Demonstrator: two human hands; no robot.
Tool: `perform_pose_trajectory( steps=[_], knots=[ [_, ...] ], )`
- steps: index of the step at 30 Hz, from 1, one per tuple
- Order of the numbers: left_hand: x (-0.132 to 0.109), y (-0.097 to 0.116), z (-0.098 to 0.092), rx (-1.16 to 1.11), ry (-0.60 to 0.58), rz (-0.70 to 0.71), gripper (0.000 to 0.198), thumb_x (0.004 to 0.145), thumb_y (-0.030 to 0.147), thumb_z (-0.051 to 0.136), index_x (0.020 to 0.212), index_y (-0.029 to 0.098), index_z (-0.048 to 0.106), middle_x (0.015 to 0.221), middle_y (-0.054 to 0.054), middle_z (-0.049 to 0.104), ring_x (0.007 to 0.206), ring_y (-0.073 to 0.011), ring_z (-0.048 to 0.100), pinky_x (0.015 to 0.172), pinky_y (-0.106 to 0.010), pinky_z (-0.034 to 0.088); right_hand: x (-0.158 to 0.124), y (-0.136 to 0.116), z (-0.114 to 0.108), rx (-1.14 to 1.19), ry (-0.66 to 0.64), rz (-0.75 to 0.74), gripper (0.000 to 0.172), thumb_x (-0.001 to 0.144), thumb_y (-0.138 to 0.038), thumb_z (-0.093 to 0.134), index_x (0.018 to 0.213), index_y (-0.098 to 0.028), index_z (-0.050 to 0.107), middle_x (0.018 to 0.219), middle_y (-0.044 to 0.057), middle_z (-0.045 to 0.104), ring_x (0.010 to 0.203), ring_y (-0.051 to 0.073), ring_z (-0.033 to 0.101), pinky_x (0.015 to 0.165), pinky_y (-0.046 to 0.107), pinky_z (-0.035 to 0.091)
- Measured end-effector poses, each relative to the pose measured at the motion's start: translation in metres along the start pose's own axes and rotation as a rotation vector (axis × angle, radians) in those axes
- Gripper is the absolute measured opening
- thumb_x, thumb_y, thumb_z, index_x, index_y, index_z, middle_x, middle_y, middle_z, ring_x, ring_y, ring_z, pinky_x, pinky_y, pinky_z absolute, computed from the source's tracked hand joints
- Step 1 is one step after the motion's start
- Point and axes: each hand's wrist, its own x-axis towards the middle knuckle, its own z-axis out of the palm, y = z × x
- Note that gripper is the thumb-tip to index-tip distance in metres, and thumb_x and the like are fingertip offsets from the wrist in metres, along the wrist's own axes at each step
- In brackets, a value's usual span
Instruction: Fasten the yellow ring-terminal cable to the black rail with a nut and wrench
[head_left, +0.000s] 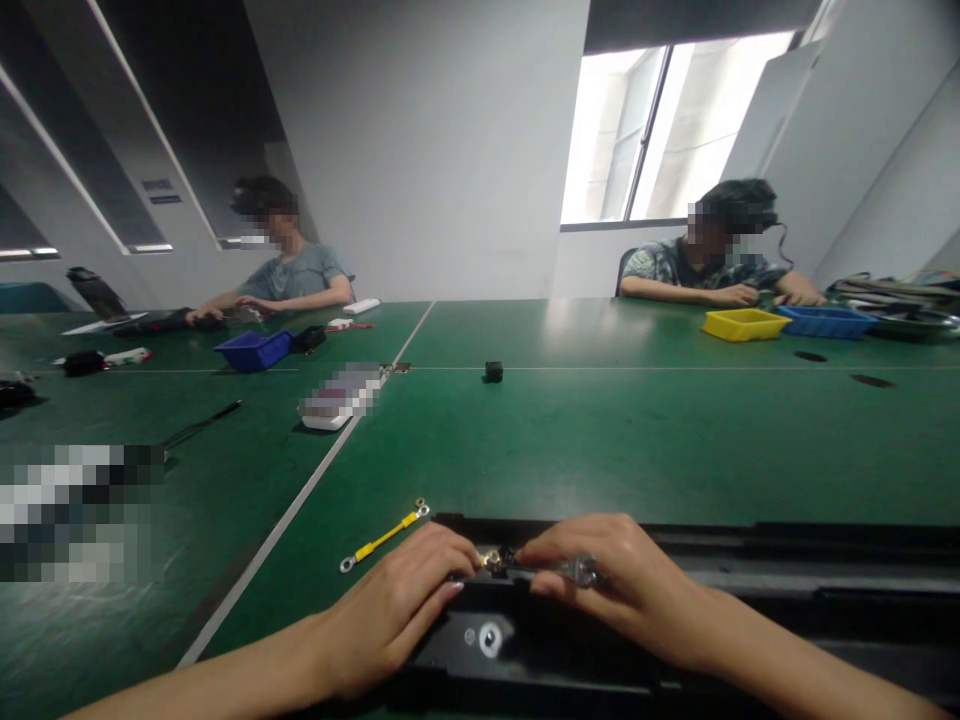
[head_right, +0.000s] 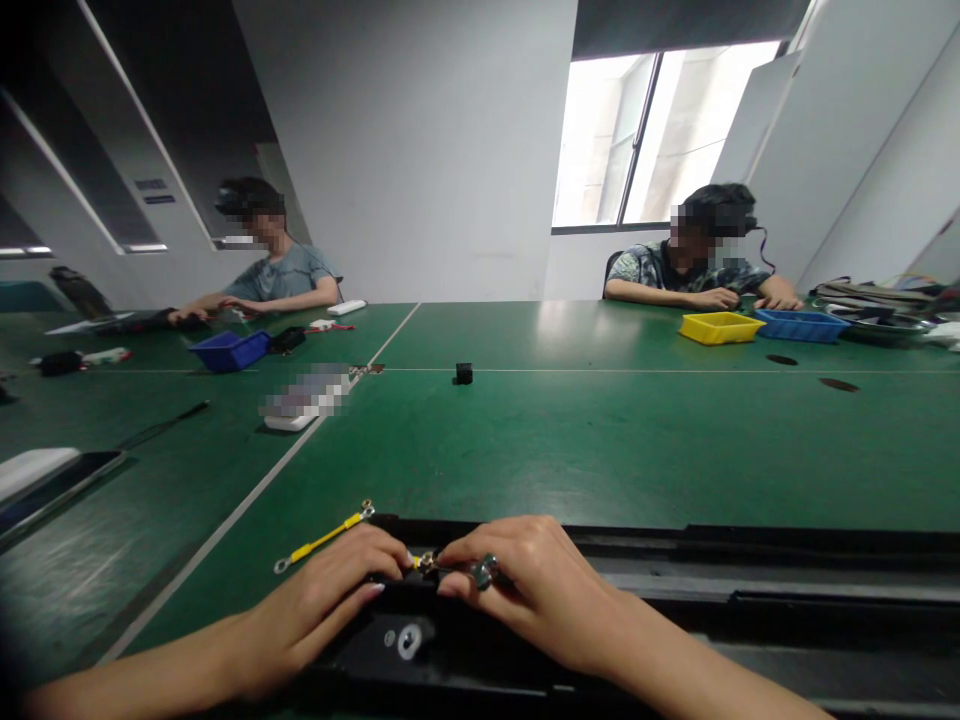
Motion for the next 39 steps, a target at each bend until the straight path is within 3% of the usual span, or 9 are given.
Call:
perform_pose_trajectory(
  steps=[14, 39],
  knots=[
    [0.0015, 0.0008, -0.0006, -0.070, -0.038, -0.036, 0.024, 0.099, 0.019, 0.029, 0.108, 0.017, 0.051, 0.108, -0.010, 0.056, 0.104, -0.0212, 0.051, 0.096, -0.035, 0.041, 0.0007, 0.0004, 0.0001, 0.012, 0.005, 0.012, 0.029, 0.095, -0.037, 0.047, 0.107, -0.017, 0.066, 0.090, 0.006, 0.070, 0.079, 0.016, 0.065, 0.072, 0.025, 0.047],
    [0.0011, -0.0016, 0.0002, -0.073, -0.037, -0.036, 0.019, 0.096, 0.012, 0.033, 0.106, 0.017, 0.049, 0.114, -0.008, 0.055, 0.108, -0.0190, 0.050, 0.098, -0.031, 0.038, 0.0001, 0.0001, 0.0002, 0.048, 0.053, 0.005, 0.026, 0.096, -0.033, 0.044, 0.105, -0.016, 0.063, 0.091, 0.004, 0.069, 0.078, 0.014, 0.064, 0.071, 0.023, 0.047]
  ],
)
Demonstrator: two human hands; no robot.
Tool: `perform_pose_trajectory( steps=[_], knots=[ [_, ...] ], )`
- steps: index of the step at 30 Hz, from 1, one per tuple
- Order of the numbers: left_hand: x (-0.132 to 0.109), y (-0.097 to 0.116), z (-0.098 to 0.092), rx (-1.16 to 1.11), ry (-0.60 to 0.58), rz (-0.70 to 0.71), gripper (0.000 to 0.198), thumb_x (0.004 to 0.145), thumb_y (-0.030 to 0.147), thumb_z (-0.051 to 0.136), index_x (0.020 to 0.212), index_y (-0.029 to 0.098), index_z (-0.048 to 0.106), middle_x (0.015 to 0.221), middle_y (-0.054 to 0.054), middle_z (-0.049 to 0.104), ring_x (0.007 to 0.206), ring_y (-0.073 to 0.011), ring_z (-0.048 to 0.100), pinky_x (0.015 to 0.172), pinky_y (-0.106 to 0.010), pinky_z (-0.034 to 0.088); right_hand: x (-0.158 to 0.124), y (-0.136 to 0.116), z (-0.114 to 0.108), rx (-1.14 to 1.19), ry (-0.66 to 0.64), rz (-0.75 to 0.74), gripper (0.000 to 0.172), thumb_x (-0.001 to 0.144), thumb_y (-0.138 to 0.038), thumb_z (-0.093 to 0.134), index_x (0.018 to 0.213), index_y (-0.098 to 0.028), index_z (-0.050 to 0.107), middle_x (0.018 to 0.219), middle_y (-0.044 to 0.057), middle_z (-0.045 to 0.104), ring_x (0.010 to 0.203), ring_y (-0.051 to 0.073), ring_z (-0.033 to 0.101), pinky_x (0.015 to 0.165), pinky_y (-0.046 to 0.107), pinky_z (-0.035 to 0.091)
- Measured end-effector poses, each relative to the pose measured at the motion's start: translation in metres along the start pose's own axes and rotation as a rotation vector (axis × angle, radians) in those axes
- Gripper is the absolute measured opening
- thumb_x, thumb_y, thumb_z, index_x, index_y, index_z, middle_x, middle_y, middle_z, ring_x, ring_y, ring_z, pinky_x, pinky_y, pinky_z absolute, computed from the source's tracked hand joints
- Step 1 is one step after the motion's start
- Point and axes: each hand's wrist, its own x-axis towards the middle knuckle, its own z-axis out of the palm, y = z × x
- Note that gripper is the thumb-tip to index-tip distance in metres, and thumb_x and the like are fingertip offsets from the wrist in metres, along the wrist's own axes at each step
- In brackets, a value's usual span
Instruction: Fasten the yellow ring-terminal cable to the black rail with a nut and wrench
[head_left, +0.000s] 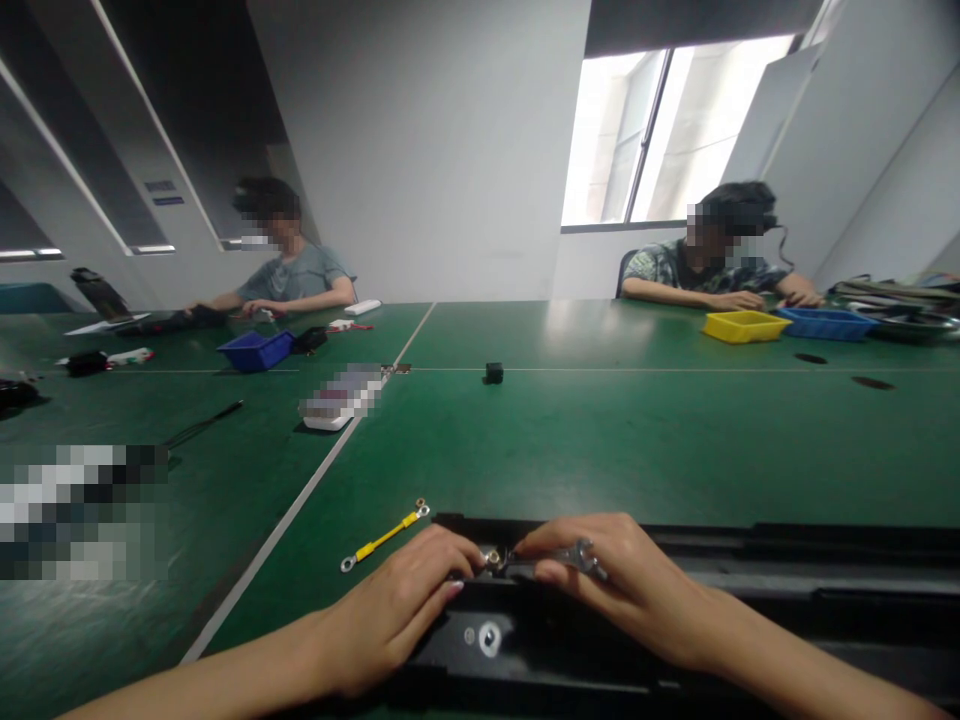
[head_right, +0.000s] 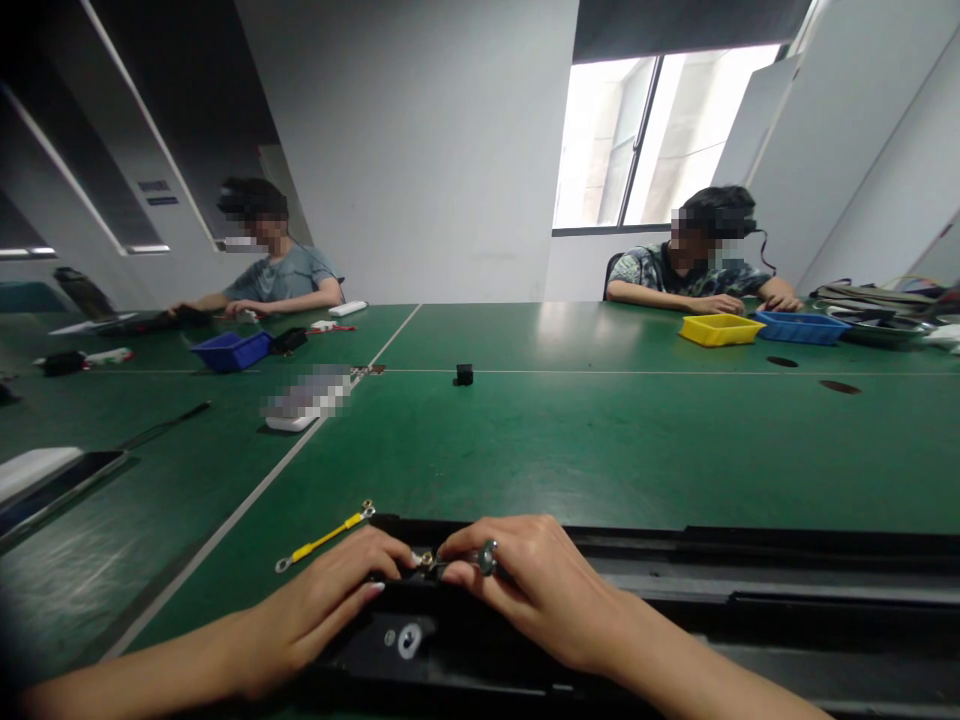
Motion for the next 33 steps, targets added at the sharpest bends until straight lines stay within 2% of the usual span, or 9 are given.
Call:
perform_pose_trajectory(
  steps=[13, 33],
  knots=[
    [0.0003, 0.0001, 0.0004, 0.018, 0.010, 0.008, 0.019, 0.097, 0.015, 0.032, 0.106, 0.017, 0.049, 0.112, -0.009, 0.056, 0.106, -0.0200, 0.052, 0.097, -0.033, 0.040, 0.0010, 0.0016, 0.0011, 0.003, -0.010, -0.001, 0.026, 0.097, -0.032, 0.043, 0.109, -0.017, 0.061, 0.098, 0.004, 0.069, 0.083, 0.014, 0.064, 0.074, 0.023, 0.047],
    [0.0006, 0.0023, -0.0003, 0.029, 0.016, 0.017, 0.022, 0.099, 0.020, 0.030, 0.106, 0.017, 0.050, 0.111, -0.010, 0.057, 0.105, -0.0212, 0.052, 0.096, -0.035, 0.041, 0.0017, 0.0011, -0.0006, -0.038, -0.041, -0.011, 0.030, 0.095, -0.036, 0.047, 0.108, -0.017, 0.066, 0.090, 0.007, 0.071, 0.079, 0.016, 0.065, 0.072, 0.025, 0.048]
  ],
)
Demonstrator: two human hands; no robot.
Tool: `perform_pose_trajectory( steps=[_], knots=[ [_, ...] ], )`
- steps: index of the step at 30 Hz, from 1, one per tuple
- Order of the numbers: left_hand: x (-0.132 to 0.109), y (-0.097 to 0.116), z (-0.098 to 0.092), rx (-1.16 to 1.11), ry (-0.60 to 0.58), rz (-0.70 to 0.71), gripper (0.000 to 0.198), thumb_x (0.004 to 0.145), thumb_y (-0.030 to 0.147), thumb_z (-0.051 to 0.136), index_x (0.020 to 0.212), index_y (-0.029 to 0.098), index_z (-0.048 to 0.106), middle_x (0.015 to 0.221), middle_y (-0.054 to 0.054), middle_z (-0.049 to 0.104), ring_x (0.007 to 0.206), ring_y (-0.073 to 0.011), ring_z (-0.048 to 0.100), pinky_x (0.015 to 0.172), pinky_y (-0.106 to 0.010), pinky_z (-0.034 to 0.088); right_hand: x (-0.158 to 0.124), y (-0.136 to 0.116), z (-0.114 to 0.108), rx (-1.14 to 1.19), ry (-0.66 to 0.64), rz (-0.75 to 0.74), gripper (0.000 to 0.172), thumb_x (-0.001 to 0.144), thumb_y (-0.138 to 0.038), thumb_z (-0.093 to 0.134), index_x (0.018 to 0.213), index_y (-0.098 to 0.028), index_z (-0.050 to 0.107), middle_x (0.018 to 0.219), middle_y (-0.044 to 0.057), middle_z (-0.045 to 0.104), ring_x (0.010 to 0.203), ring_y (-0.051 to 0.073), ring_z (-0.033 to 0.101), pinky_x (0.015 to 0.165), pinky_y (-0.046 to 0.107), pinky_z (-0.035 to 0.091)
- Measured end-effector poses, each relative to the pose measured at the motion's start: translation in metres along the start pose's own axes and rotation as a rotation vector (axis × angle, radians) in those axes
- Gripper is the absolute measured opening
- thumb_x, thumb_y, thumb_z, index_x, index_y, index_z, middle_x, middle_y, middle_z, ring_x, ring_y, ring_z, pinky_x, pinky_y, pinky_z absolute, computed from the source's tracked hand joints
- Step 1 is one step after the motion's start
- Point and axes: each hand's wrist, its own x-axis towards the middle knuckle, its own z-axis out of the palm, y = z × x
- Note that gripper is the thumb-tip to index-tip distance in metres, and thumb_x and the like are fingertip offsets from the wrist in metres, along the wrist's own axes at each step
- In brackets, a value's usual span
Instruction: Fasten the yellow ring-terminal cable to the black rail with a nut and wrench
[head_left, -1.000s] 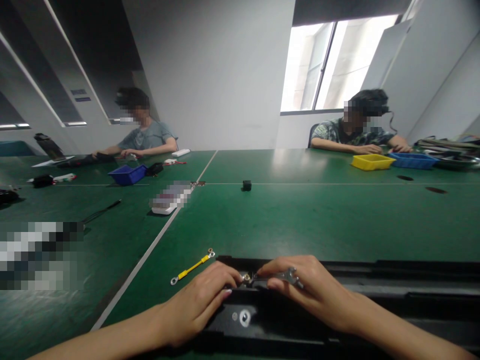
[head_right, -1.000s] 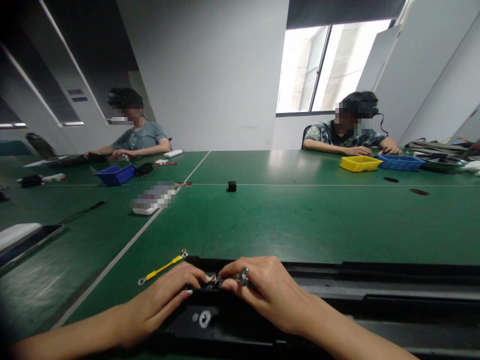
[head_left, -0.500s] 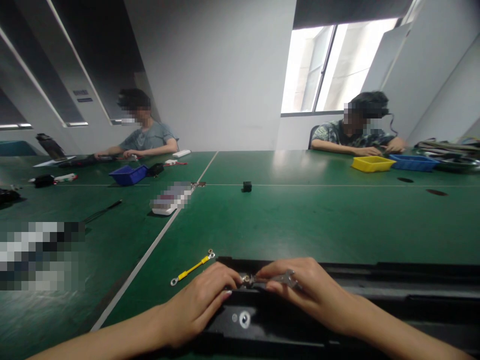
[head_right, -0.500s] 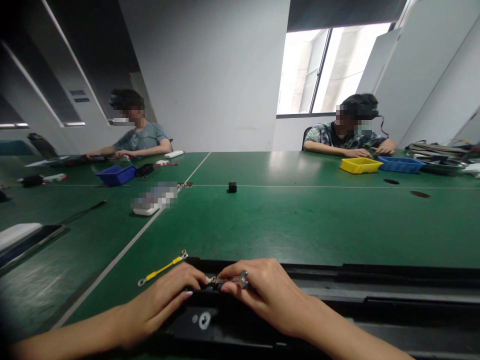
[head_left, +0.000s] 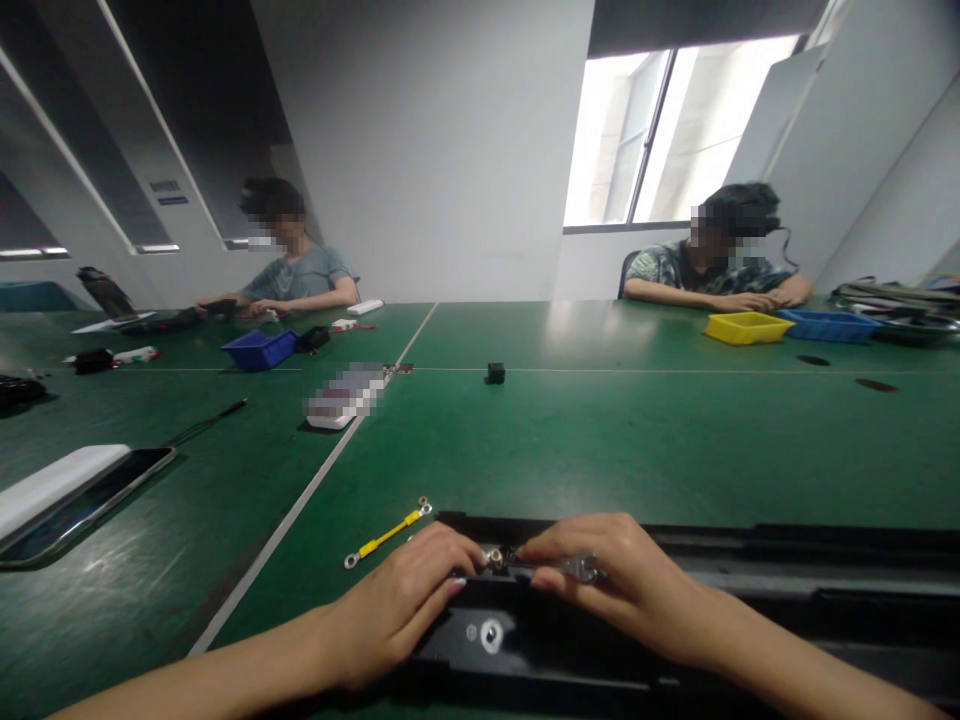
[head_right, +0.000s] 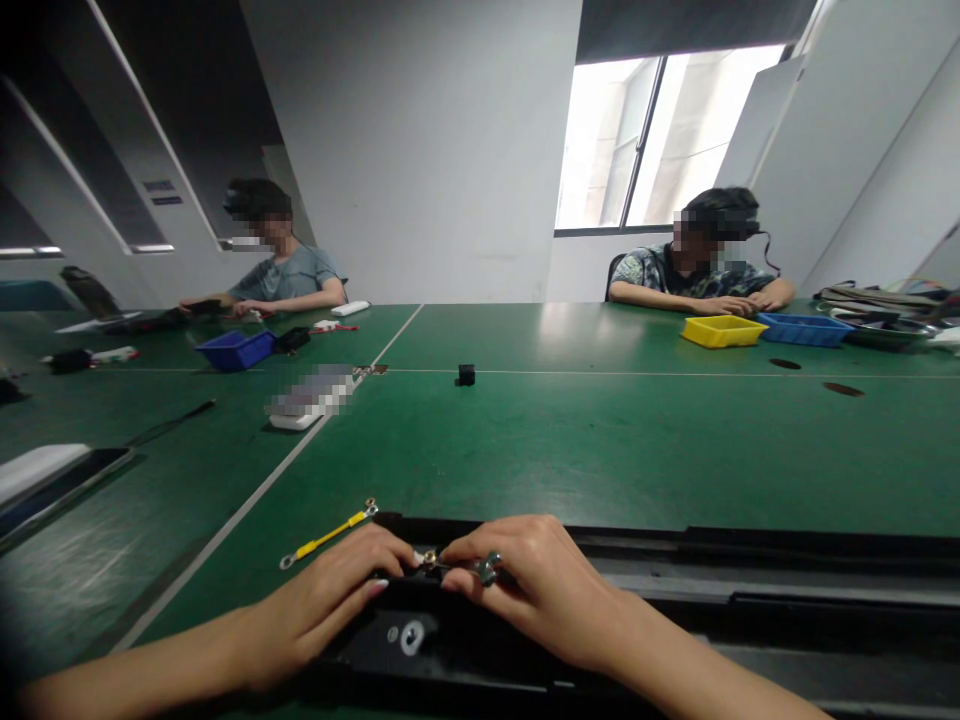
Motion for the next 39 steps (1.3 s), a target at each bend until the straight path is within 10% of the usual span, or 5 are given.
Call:
perform_pose_trajectory(
  steps=[39],
  knots=[
    [-0.0012, -0.0026, 0.0022, 0.021, 0.022, 0.003, 0.018, 0.095, 0.014, 0.038, 0.107, 0.017, 0.052, 0.110, -0.010, 0.059, 0.104, -0.0205, 0.053, 0.094, -0.034, 0.043, -0.0006, 0.0001, 0.0016, -0.103, 0.002, -0.128, 0.028, 0.092, -0.037, 0.053, 0.104, -0.018, 0.069, 0.086, 0.008, 0.070, 0.074, 0.016, 0.065, 0.065, 0.024, 0.047]
  ],
)
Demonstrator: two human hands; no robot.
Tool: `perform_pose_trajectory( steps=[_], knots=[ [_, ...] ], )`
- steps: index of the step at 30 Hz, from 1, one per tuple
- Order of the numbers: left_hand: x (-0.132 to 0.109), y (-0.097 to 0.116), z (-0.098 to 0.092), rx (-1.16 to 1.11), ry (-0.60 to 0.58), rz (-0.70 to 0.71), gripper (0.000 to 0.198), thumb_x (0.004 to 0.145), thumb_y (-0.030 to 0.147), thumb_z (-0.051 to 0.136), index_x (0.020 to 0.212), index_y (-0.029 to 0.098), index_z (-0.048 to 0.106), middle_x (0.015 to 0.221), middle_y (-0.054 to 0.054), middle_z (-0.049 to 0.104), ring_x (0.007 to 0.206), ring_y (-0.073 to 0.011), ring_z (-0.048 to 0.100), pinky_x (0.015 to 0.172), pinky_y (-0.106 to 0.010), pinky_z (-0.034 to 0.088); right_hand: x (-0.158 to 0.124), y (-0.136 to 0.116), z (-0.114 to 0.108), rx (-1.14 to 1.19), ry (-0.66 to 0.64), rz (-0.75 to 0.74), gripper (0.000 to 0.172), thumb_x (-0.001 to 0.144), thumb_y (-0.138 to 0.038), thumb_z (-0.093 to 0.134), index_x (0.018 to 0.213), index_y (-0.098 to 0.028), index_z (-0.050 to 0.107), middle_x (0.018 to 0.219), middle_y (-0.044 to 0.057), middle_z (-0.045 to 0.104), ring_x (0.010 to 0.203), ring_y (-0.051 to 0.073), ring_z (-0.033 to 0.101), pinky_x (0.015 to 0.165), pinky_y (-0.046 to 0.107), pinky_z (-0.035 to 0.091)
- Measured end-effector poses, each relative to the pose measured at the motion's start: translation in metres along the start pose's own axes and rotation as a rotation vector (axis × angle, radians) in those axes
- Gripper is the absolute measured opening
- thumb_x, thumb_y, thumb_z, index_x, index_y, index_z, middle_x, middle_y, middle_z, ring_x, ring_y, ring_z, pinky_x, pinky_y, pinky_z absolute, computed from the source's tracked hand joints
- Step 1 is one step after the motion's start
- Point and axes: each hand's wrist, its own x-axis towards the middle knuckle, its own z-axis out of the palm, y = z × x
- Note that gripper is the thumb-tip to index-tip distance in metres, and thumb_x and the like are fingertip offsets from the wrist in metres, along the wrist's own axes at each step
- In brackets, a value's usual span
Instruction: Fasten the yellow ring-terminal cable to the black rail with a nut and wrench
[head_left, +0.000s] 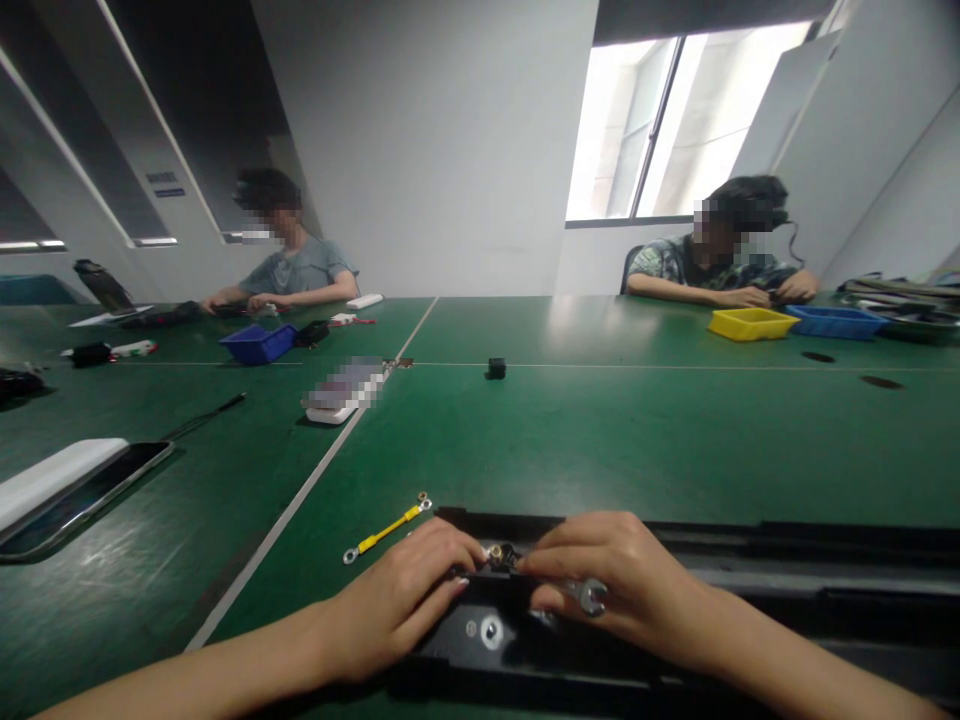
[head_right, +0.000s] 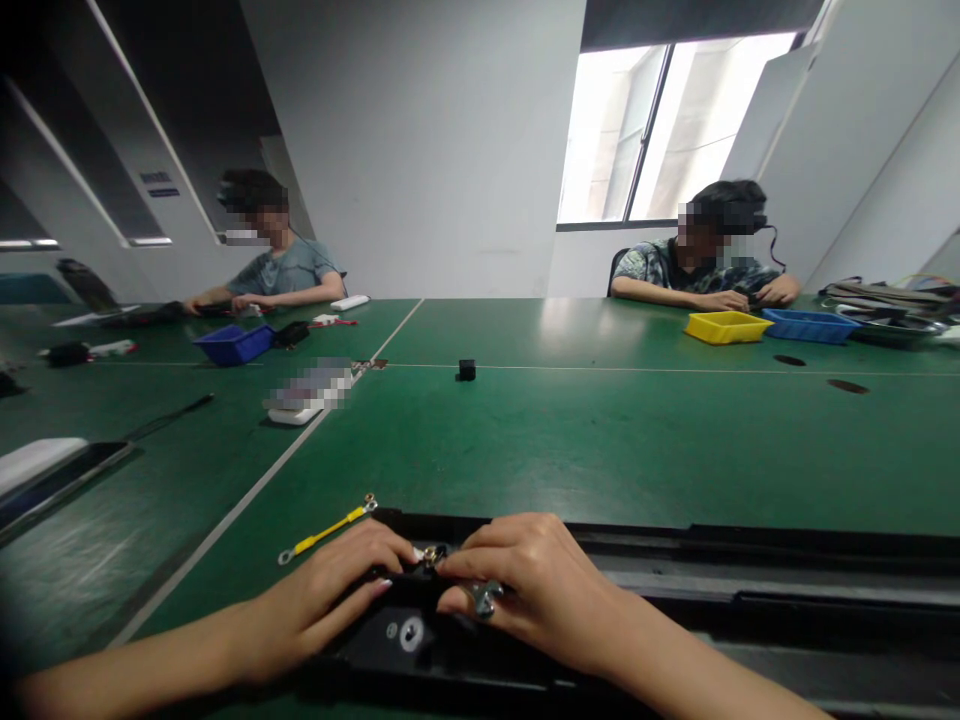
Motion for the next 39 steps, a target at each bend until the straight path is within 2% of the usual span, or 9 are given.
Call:
perform_pose_trajectory(
  steps=[33, 39],
  knots=[
    [0.0018, 0.0036, -0.0030, -0.024, -0.023, -0.012, 0.021, 0.098, 0.016, 0.031, 0.107, 0.017, 0.051, 0.110, -0.009, 0.058, 0.104, -0.0197, 0.052, 0.095, -0.032, 0.041, 0.0010, -0.0012, -0.0028, 0.072, -0.046, 0.036, 0.030, 0.094, -0.038, 0.050, 0.107, -0.018, 0.067, 0.088, 0.008, 0.069, 0.076, 0.015, 0.063, 0.068, 0.024, 0.046],
    [0.0024, 0.0016, -0.0025, -0.030, -0.030, -0.010, 0.023, 0.099, 0.018, 0.029, 0.106, 0.017, 0.050, 0.111, -0.009, 0.057, 0.104, -0.0195, 0.051, 0.095, -0.032, 0.040, -0.0014, -0.0038, -0.0027, 0.071, -0.046, 0.089, 0.028, 0.096, -0.036, 0.045, 0.105, -0.018, 0.065, 0.089, 0.006, 0.069, 0.078, 0.016, 0.063, 0.070, 0.025, 0.045]
  ],
)
